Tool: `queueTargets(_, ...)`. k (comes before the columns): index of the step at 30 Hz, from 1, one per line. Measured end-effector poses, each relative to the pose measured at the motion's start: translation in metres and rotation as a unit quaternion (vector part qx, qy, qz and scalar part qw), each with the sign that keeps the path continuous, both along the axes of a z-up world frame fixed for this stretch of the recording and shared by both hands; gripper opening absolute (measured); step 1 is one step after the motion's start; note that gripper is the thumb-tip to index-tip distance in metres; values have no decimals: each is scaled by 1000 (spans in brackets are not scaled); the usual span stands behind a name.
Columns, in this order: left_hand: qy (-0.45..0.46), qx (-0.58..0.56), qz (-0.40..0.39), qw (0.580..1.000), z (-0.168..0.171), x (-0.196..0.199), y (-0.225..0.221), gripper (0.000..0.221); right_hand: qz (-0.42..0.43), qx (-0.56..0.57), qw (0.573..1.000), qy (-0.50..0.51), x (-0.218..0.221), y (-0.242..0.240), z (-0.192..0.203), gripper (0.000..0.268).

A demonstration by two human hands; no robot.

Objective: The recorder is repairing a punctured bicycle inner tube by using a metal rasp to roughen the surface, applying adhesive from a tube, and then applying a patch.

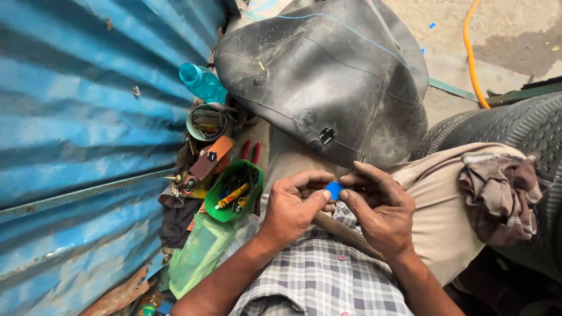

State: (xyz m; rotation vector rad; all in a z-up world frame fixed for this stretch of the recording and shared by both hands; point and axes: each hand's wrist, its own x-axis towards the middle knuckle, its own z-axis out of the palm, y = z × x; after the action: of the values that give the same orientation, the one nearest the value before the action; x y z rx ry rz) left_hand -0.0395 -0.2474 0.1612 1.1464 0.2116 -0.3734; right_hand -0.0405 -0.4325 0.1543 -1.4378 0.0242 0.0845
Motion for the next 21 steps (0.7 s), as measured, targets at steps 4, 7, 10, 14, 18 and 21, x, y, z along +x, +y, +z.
queueTargets(4, -4, 21, 0, 1000, -6, 2, -3, 24, 21, -1, 1000, -1, -2, 0, 3, 51)
queueTargets(7, 1, 2, 12, 1000, -7, 1, -5, 20, 27, 16, 1000, 0, 0, -2, 0, 51)
queueTargets(10, 13, -34, 36, 999, -9, 1, -6, 23, 22, 111, 993, 20, 2, -4, -7, 50)
queueTargets(14, 32, -63, 28, 997, -6, 1, 0, 29, -8, 216, 973, 86, 4, -8, -13, 51)
queueTargets(18, -25, 63, -21, 997, 0, 3, 2, 29, 18, 211, 974, 81, 5, -8, -5, 51)
queueTargets(21, 29, 35, -12, 999, -7, 0, 1, 26, 34, 178, 979, 97, 4, -6, -4, 53)
